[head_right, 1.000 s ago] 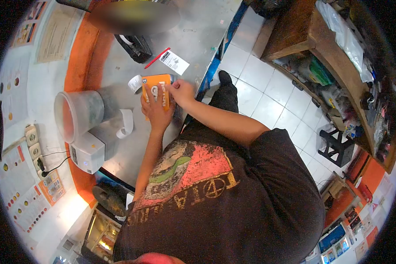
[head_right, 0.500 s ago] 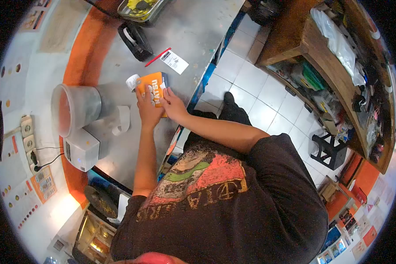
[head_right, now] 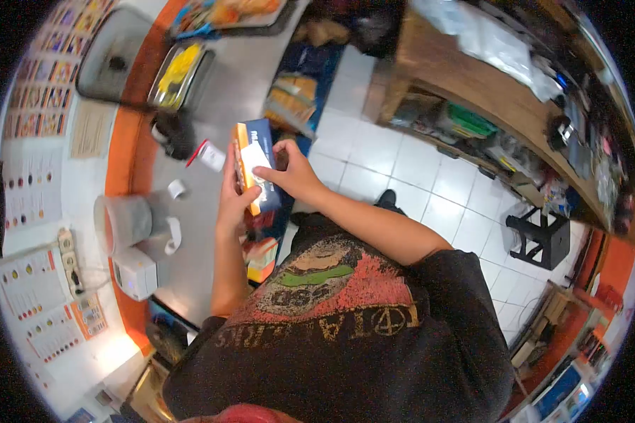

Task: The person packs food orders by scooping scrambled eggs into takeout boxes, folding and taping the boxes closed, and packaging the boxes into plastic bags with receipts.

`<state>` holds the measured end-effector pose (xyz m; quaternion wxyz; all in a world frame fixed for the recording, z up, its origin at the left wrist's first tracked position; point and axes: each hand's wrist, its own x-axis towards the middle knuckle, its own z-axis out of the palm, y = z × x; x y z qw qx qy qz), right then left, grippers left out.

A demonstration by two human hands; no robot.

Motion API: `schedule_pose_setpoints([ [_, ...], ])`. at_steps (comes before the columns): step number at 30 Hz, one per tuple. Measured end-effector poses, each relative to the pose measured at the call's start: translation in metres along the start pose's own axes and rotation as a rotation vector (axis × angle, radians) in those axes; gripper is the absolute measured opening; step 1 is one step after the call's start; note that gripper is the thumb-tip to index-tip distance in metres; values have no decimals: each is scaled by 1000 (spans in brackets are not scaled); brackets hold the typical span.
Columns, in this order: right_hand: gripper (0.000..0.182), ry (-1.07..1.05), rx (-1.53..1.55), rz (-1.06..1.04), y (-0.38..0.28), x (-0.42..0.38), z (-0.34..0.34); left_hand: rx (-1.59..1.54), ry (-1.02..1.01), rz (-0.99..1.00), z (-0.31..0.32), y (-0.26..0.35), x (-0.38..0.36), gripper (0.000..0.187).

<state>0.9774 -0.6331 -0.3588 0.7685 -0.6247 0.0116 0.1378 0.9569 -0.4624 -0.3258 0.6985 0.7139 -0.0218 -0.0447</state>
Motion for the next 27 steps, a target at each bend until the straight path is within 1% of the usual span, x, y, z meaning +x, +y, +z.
schedule_pose_setpoints([
  [1,60,-1,-82,35,-20,-6,-36,-75,-64,-31,38,4,10,104],
  [2,60,44,-75,19,-29,-14,-72,-146,-134,-72,71,7,21,105],
  [4,65,43,-59,-93,-48,-28,-144,-55,-230,13,129,-2,49,109],
  [5,76,14,-44,-73,-47,-34,-180,-56,-280,8,157,-2,61,110],
  [6,76,50,-47,-76,-53,-44,-206,-57,-324,-4,183,-2,70,111],
  [7,81,91,74,-34,-59,-53,-229,-67,-361,1,207,-2,80,111],
  [8,86,133,195,1,-65,-60,-252,159,-392,102,233,-2,89,112],
  [9,98,219,210,22,-69,-68,-272,382,-418,206,259,-2,95,113],
  [10,103,258,205,-113,-68,-71,-289,590,-440,284,289,11,98,113],
  [12,98,462,118,-68,-51,-73,-322,806,-501,318,348,20,102,111],
  [13,98,495,115,-73,-48,-76,-342,794,-530,332,373,24,108,111],
  [15,96,612,523,-10,-50,-80,-384,732,-721,282,413,31,127,107],
  [16,91,681,589,41,-63,-84,-405,722,-740,294,429,24,141,107],
  [18,88,811,682,36,-48,-81,-457,578,-746,339,462,6,172,95],
  [19,85,913,685,-11,-46,-75,-480,588,-719,363,480,11,185,77],
  [20,85,948,679,-28,-45,-70,-504,567,-749,377,496,5,202,77],
  [22,82,1169,646,-66,-49,-54,-541,454,-750,173,522,-19,240,67],
  [23,78,1215,602,-116,-42,-42,-564,441,-794,183,538,-30,257,67],
  [24,78,1215,624,-85,-49,-34,-582,452,-797,194,556,-38,272,62],
  [25,77,1177,619,-91,-37,-23,-605,461,-795,201,576,-45,286,58],
  [26,76,1133,606,-97,-28,-14,-628,439,-823,208,594,-51,298,58],
  [27,71,1062,598,60,-36,-11,-645,530,-841,336,610,-58,312,57],
])
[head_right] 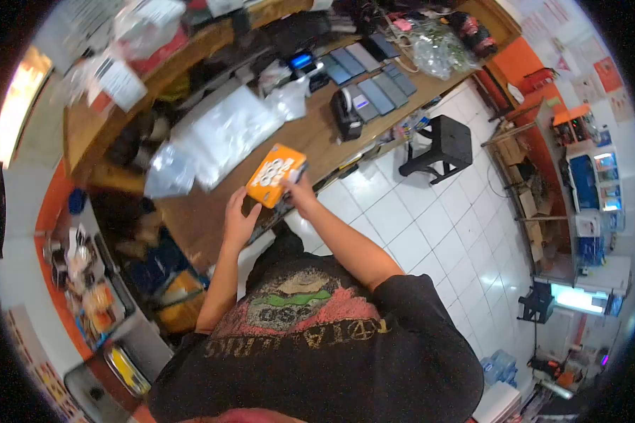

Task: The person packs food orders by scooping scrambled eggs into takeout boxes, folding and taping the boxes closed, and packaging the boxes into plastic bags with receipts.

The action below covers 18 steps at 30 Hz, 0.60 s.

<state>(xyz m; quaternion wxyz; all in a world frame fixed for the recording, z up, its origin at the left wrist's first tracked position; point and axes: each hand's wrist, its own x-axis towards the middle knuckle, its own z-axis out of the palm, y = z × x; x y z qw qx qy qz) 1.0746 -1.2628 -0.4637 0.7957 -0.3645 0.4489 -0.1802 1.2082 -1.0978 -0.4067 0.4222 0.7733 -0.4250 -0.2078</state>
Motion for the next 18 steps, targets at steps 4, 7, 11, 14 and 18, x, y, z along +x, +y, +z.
schedule_pose_setpoints([
  [4,40,55,-435,144,-26,21,-5,271,-116,118,16,-15,64,56],
  [7,23,215,-287,-29,-47,20,-35,447,-211,111,21,-17,93,74],
  [11,16,783,-477,-507,-102,46,-134,490,-211,-20,41,-16,106,115],
  [14,15,964,-568,-741,-172,82,-208,414,-240,-66,55,-9,118,117],
  [18,27,992,-919,-598,-239,146,-291,602,-301,-169,56,21,140,118],
])
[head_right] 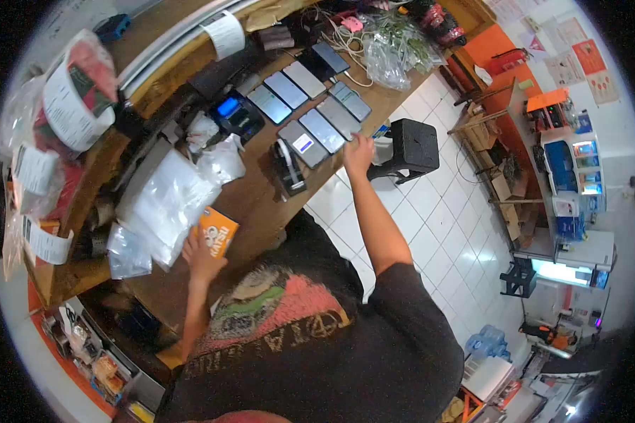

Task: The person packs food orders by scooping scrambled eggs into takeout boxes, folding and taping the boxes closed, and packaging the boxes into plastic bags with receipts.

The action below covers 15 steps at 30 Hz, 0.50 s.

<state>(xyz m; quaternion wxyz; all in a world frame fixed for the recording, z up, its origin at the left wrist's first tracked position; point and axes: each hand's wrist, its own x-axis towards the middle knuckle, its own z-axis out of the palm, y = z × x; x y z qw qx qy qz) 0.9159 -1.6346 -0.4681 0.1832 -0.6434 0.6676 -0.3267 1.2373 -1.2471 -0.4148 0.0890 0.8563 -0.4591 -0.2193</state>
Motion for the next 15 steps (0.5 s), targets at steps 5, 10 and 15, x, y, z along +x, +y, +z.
schedule_pose_setpoints([
  [5,58,-136,-366,-215,10,98,37,-62,24,-161,-1,15,15,119],
  [10,64,-227,-335,-316,19,147,55,-109,109,-373,0,50,27,109],
  [15,61,-315,-332,-304,19,154,61,-79,134,-422,6,62,37,102],
])
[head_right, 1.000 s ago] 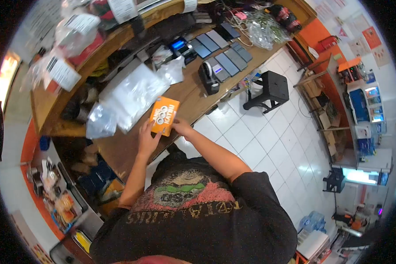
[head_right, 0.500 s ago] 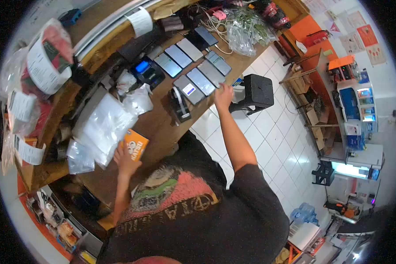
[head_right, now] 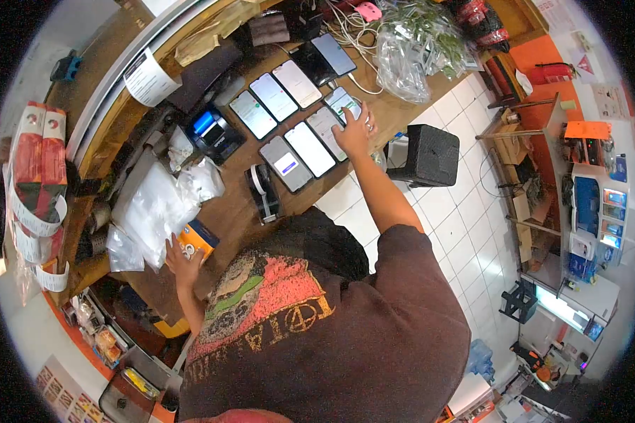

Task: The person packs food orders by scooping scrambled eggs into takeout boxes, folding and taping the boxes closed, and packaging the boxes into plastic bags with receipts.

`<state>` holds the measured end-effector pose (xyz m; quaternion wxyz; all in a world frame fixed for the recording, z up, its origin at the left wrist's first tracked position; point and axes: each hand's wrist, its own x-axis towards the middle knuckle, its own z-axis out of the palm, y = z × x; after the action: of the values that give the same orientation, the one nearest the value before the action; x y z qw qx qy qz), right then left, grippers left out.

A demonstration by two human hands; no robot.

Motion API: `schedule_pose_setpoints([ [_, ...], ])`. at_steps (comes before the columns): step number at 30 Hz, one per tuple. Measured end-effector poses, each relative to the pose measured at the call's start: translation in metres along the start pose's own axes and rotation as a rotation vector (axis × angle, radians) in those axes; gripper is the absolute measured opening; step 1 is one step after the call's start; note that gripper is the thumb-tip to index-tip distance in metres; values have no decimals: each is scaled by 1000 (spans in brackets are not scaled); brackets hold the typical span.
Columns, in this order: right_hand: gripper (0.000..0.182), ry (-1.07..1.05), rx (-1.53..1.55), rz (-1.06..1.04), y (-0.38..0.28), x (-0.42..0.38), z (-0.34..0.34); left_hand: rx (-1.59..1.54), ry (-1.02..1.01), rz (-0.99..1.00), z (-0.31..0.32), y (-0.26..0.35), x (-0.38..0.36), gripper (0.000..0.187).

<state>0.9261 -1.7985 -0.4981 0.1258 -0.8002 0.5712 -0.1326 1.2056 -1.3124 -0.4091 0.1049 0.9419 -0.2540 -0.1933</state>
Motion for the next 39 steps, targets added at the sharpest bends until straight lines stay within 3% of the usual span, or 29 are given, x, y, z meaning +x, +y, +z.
schedule_pose_setpoints([
  [6,55,83,125,46,4,-3,0,49,63,50,-2,0,19,99],
  [11,43,177,169,-60,-8,-30,-10,50,85,37,-8,3,36,94],
  [15,39,45,171,-108,-34,-71,-16,-1,89,59,-11,14,35,89],
  [19,44,-176,192,-290,-54,-110,-10,7,42,63,-2,10,33,87],
  [28,46,-270,131,-317,-65,-126,3,45,89,37,-8,1,36,83],
  [31,50,-113,173,-419,-61,-124,8,-29,227,14,-2,-35,51,66],
  [33,48,-150,175,-328,-67,-123,3,-167,351,-70,-9,-43,64,44],
  [35,46,-93,237,-310,-62,-123,7,-189,458,-30,-5,-66,89,28],
  [39,42,-41,241,-233,-76,-134,-16,-237,312,146,-2,-91,122,21],
])
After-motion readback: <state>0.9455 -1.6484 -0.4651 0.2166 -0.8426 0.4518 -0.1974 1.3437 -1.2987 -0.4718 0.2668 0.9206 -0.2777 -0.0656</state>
